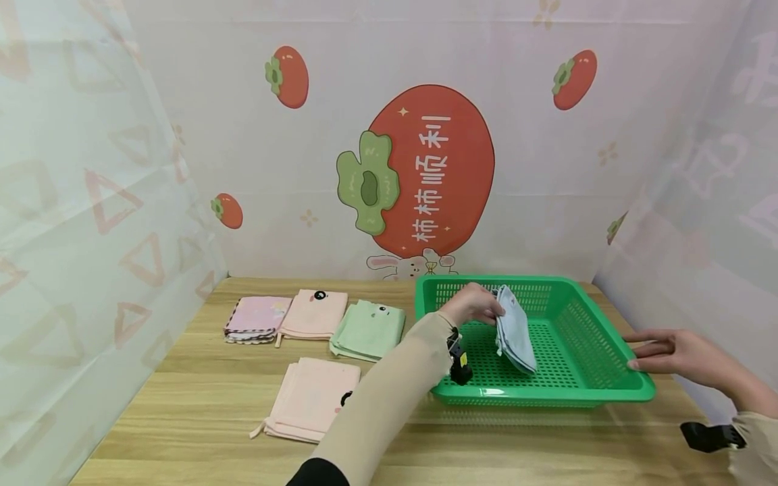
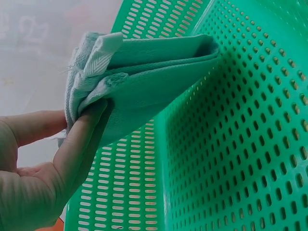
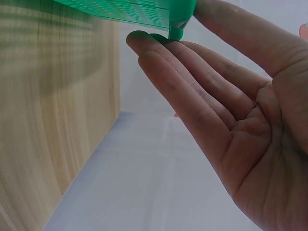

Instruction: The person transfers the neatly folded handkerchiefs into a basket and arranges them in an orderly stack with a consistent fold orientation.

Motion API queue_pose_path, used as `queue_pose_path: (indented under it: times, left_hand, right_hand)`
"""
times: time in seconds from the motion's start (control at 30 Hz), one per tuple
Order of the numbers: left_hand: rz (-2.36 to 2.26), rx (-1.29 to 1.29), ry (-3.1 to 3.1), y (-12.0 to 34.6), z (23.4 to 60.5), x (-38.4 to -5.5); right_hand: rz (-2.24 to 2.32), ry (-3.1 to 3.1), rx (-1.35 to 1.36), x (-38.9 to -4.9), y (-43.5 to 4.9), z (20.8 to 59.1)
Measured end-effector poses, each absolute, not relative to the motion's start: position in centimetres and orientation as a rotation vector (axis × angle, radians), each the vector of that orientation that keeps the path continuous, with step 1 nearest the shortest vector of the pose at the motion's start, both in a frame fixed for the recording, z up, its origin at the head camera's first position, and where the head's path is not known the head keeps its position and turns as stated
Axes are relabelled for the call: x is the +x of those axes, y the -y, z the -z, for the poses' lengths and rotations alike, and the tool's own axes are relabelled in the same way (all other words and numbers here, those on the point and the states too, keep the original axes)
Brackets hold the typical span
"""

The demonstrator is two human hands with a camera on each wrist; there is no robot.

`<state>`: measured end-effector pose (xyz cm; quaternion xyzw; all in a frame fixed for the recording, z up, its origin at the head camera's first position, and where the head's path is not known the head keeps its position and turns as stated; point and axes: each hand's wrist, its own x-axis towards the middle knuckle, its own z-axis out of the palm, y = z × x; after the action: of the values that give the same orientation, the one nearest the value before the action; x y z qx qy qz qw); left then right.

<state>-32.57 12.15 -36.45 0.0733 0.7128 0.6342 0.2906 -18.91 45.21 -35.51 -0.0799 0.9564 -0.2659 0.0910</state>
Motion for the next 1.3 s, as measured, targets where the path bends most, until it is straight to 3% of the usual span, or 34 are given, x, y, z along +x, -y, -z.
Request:
queue_pose_path:
  times: [1.3]
  left_hand:
    - [-1.414,0.171,-2.107,-11.1,35.6,-32.1]
  right_hand:
    - [0.804,-2.841,-0.235,-19.1,-45.6,35.9]
